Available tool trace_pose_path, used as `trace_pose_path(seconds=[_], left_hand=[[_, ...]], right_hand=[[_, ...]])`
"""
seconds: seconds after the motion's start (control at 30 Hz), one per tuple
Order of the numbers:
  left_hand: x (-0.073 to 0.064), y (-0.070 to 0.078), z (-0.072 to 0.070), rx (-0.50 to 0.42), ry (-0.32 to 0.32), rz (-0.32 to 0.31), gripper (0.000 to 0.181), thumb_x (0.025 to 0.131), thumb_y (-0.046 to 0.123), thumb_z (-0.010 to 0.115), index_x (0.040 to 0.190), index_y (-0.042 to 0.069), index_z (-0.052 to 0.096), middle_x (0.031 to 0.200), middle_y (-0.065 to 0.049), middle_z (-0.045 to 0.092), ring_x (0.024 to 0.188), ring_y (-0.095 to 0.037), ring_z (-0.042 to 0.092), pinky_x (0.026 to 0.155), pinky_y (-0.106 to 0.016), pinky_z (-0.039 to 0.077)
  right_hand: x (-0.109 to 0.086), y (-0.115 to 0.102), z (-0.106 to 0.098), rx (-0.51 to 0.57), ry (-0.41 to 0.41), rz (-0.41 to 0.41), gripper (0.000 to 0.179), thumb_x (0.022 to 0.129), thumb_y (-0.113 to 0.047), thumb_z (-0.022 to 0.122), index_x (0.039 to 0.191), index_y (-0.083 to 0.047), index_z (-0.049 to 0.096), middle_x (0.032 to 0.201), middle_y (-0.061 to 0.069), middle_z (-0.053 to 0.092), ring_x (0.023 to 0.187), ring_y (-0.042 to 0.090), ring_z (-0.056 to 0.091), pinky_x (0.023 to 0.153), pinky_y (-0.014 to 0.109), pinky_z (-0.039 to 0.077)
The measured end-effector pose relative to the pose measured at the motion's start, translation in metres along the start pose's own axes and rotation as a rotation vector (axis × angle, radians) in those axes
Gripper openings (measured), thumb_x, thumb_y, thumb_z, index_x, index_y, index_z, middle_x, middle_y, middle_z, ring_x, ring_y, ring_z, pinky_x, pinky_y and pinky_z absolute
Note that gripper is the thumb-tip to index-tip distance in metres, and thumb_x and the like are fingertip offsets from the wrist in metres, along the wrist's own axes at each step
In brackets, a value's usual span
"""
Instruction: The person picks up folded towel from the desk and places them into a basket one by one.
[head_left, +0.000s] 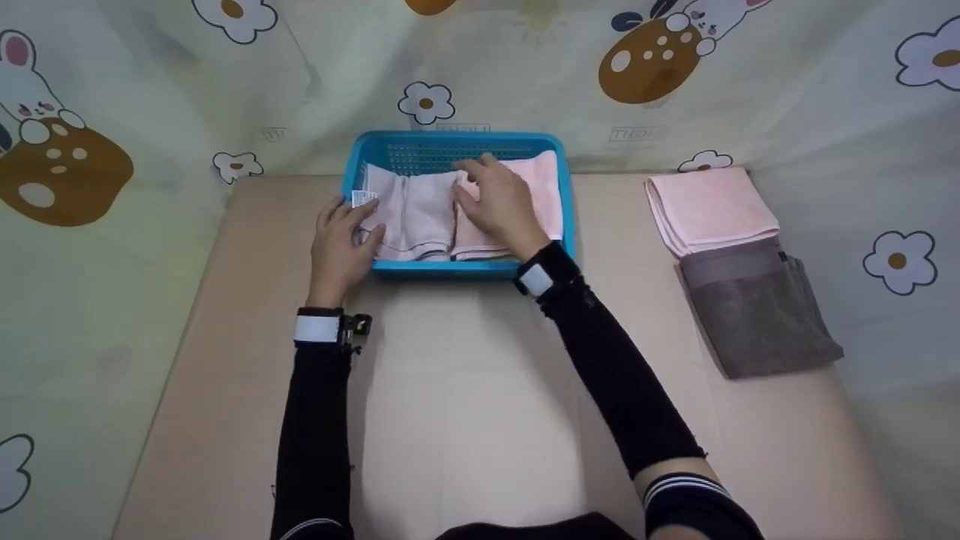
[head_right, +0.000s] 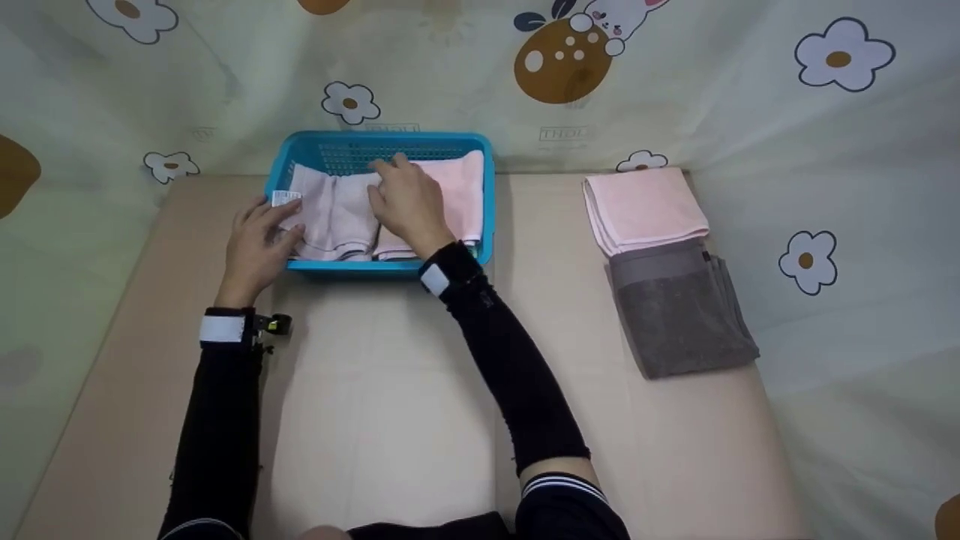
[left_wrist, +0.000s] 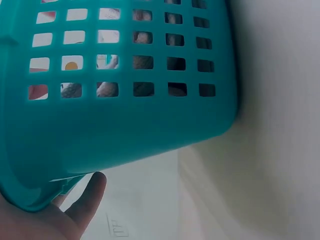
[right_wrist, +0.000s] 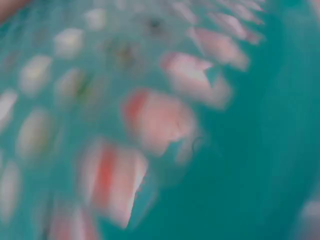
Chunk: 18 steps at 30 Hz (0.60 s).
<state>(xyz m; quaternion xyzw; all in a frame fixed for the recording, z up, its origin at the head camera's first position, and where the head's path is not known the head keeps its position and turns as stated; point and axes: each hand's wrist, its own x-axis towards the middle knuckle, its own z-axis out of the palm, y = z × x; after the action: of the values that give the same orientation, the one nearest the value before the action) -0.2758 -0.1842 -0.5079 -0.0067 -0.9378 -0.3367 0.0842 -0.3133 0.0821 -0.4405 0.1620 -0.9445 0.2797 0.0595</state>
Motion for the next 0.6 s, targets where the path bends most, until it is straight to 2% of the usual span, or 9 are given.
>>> trace_pose_path(seconds=[0.07, 0.13, 0.27, 0.43, 0.5, 0.6], left_hand=[[-0.001, 0.000, 0.000, 0.009, -0.002, -0.006, 0.049, 0.102, 0.039, 0.063, 0.148, 0.023, 0.059, 0.161, -0.012, 0.046, 0.158, -0.028, 0.021, 0.125, -0.061, 0.024], [-0.001, 0.001, 0.000, 0.015, -0.003, -0.010, 0.049, 0.102, 0.040, 0.062, 0.149, 0.023, 0.058, 0.161, -0.012, 0.046, 0.159, -0.028, 0.021, 0.125, -0.061, 0.023], [-0.001, 0.001, -0.001, 0.018, -0.003, -0.017, 0.050, 0.103, 0.041, 0.061, 0.149, 0.023, 0.058, 0.161, -0.012, 0.046, 0.159, -0.028, 0.020, 0.125, -0.061, 0.024], [-0.002, 0.002, -0.002, 0.015, 0.009, -0.023, 0.049, 0.103, 0.038, 0.062, 0.149, 0.022, 0.058, 0.161, -0.012, 0.046, 0.159, -0.028, 0.021, 0.124, -0.062, 0.025], [-0.002, 0.003, -0.002, 0.016, 0.010, -0.022, 0.049, 0.103, 0.037, 0.062, 0.149, 0.022, 0.058, 0.161, -0.013, 0.045, 0.159, -0.028, 0.021, 0.124, -0.062, 0.025], [-0.003, 0.004, 0.001, 0.021, 0.002, -0.016, 0.049, 0.103, 0.038, 0.062, 0.149, 0.021, 0.058, 0.161, -0.013, 0.046, 0.159, -0.029, 0.021, 0.124, -0.063, 0.025]], right_hand=[[-0.007, 0.016, -0.026, 0.013, 0.002, 0.029, 0.043, 0.104, -0.032, 0.061, 0.144, -0.015, 0.061, 0.123, 0.012, 0.065, 0.110, 0.025, 0.065, 0.091, 0.038, 0.055], [-0.013, 0.042, -0.053, 0.024, 0.018, 0.081, 0.044, 0.104, -0.032, 0.062, 0.145, -0.015, 0.060, 0.125, 0.014, 0.065, 0.114, 0.028, 0.064, 0.095, 0.042, 0.054], [-0.024, 0.121, -0.094, 0.028, 0.066, 0.247, 0.045, 0.103, -0.027, 0.061, 0.146, -0.012, 0.059, 0.126, 0.018, 0.066, 0.119, 0.033, 0.063, 0.101, 0.050, 0.050], [-0.047, 0.227, -0.115, -0.123, 0.047, 0.448, 0.049, 0.101, -0.021, 0.056, 0.147, -0.007, 0.056, 0.132, 0.028, 0.063, 0.120, 0.045, 0.059, 0.100, 0.060, 0.047], [-0.059, 0.256, -0.120, -0.181, 0.001, 0.521, 0.051, 0.099, -0.019, 0.054, 0.149, -0.006, 0.053, 0.138, 0.032, 0.057, 0.123, 0.052, 0.055, 0.100, 0.064, 0.045], [-0.075, 0.286, -0.125, -0.210, -0.089, 0.615, 0.058, 0.095, -0.019, 0.054, 0.152, -0.005, 0.049, 0.148, 0.037, 0.043, 0.129, 0.060, 0.046, 0.101, 0.068, 0.043]])
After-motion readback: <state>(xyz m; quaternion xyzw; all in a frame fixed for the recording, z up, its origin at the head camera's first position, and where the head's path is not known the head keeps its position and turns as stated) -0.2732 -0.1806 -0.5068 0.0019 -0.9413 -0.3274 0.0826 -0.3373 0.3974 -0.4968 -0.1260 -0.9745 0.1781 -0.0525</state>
